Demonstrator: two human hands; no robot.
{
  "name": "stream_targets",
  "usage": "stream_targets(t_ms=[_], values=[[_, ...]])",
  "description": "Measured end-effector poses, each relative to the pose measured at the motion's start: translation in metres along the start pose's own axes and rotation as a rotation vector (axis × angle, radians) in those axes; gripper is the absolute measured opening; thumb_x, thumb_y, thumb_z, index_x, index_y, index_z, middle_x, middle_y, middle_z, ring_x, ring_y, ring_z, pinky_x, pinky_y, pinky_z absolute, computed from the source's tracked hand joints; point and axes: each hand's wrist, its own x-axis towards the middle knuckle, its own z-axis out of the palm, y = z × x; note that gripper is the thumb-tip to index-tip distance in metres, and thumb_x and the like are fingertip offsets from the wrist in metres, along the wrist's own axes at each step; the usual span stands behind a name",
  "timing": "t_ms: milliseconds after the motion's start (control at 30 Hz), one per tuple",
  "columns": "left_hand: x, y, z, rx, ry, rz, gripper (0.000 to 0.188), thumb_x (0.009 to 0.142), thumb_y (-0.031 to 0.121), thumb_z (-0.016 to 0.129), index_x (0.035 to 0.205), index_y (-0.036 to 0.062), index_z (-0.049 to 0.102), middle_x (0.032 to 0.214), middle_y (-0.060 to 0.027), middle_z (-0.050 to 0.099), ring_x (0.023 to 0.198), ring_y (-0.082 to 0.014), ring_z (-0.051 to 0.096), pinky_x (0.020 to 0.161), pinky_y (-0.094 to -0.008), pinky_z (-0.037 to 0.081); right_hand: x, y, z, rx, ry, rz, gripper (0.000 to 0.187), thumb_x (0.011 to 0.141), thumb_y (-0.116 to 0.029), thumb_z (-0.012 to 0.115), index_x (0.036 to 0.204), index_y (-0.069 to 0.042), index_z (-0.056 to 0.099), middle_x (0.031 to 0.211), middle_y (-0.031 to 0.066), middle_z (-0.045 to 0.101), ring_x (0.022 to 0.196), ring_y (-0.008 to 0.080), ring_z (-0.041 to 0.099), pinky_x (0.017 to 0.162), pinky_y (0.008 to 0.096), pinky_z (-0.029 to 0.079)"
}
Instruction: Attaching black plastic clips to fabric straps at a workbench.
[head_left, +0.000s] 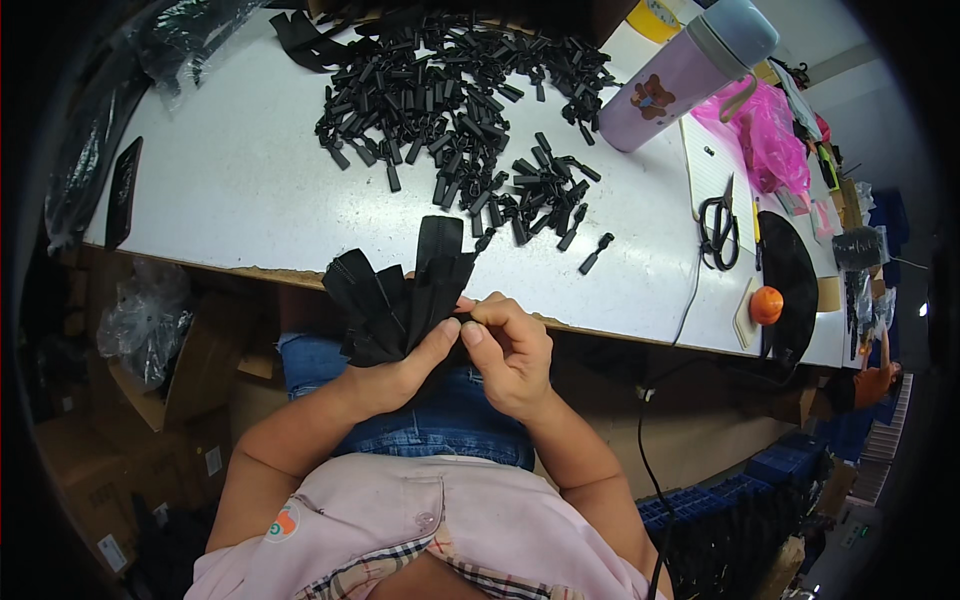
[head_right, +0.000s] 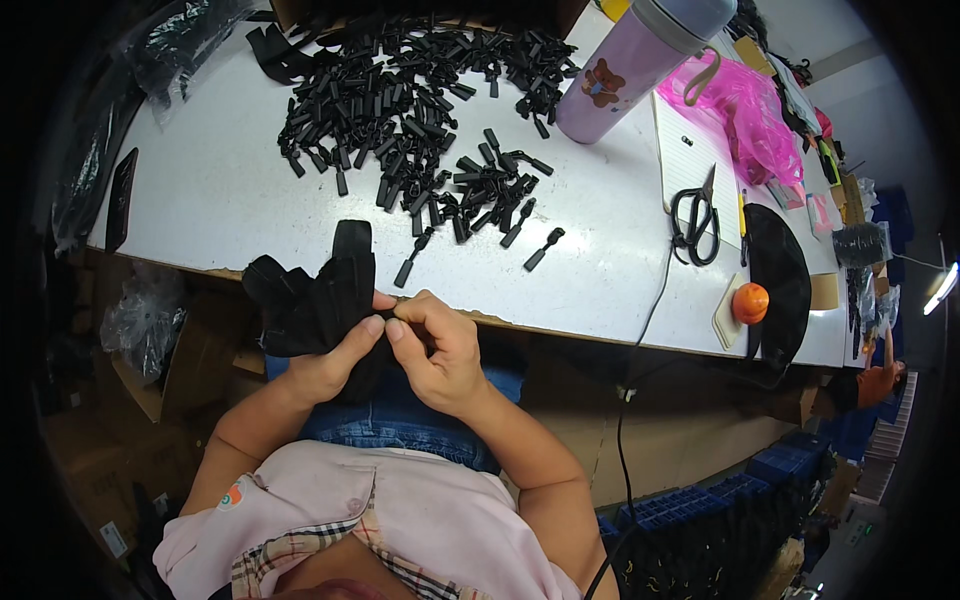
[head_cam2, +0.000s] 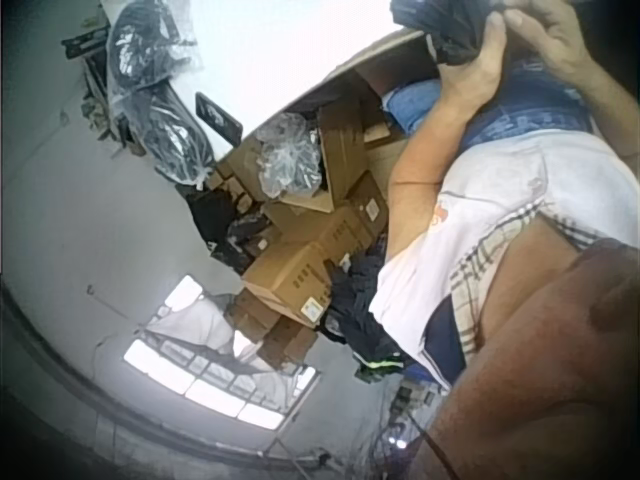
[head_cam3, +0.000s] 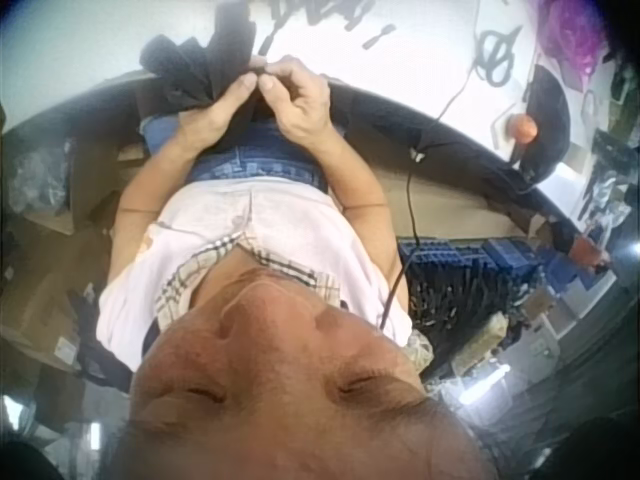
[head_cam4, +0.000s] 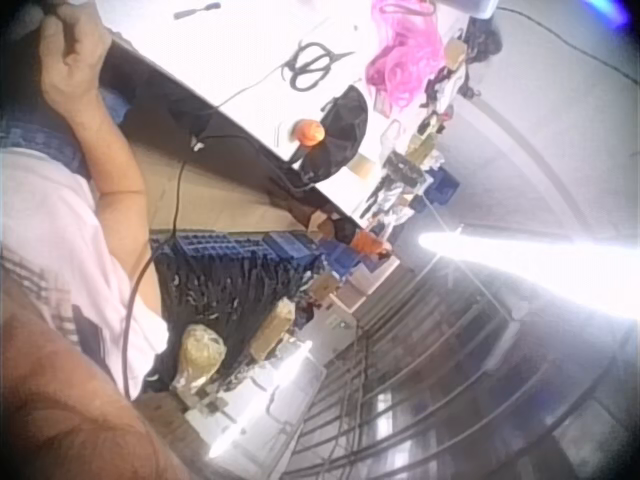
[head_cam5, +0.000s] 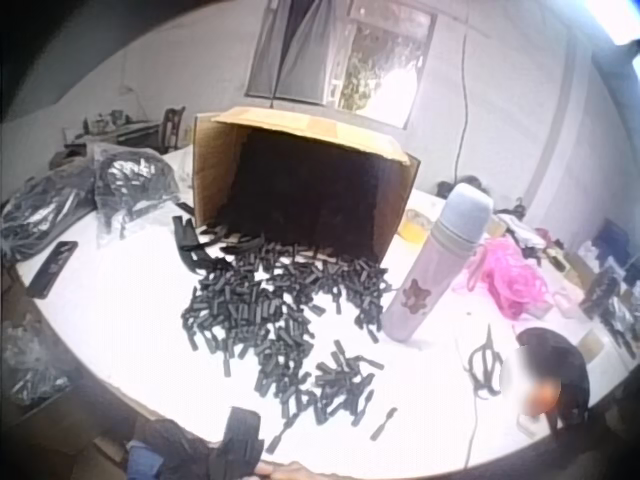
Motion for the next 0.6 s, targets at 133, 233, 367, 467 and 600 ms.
stream_targets(t_ms=[133, 233, 367, 467, 600], values=[[0.003, 0.001, -0.006, 0.094, -0.038, 0.016, 0.019, 0.08, 0.007, 0.048, 0.098, 0.0011, 0.05, 0.092, -0.0067, 0.053, 0.085, -0.0114, 0.05, 0.075, -0.0247, 0.041, 0.0, 0.0, -0.004, 0.029, -0.066, -0.008, 0.005, 0.078, -0.005, 0.05, 0.077, 0.0, 0.049, 0.062, 0.0014, 0.044, 0.049, 0.0044, 0.036, 0.046, 0.0175, 0.03], [0.002, -0.005, -0.013, 0.075, -0.118, -0.003, 0.024, 0.081, 0.016, 0.048, 0.102, 0.0023, 0.05, 0.091, -0.0066, 0.051, 0.087, -0.0151, 0.049, 0.077, -0.0263, 0.038, 0.0, -0.009, -0.005, 0.201, -0.096, 0.195, 0.007, 0.079, -0.007, 0.05, 0.079, 0.0, 0.049, 0.062, 0.0003, 0.045, 0.051, 0.0039, 0.037, 0.047, 0.0171, 0.031], [0.002, 0.007, -0.014, 0.115, -0.134, -0.039, 0.024, 0.082, 0.018, 0.049, 0.1, 0.0027, 0.051, 0.091, -0.0064, 0.052, 0.086, -0.0147, 0.049, 0.076, -0.0264, 0.039, -0.006, -0.007, -0.004, 0.291, -0.084, 0.304, 0.008, 0.079, -0.007, 0.051, 0.079, 0.0, 0.049, 0.064, 0.0005, 0.045, 0.052, 0.0036, 0.036, 0.047, 0.0168, 0.031], [0.002, 0.008, -0.009, 0.04, -0.089, 0.007, 0.022, 0.082, 0.019, 0.049, 0.096, 0.0022, 0.053, 0.09, -0.0057, 0.053, 0.083, -0.0134, 0.051, 0.073, -0.0254, 0.041, -0.006, -0.001, -0.004, 0.058, -0.014, 0.048, 0.009, 0.076, -0.006, 0.054, 0.081, 0.0, 0.05, 0.064, 0.0013, 0.045, 0.05, 0.0038, 0.036, 0.044, 0.0168, 0.029], [-0.001, -0.005, -0.008, 0.012, -0.001, -0.099, 0.022, 0.082, 0.019, 0.049, 0.094, 0.0019, 0.054, 0.087, -0.0049, 0.055, 0.082, -0.0124, 0.051, 0.071, -0.0242, 0.041, 0.007, -0.008, -0.007, -0.061, -0.014, -0.003, 0.011, 0.069, -0.005, 0.059, 0.077, -0.001, 0.052, 0.058, 0.0003, 0.044, 0.044, 0.0035, 0.033, 0.039, 0.0172, 0.026]])
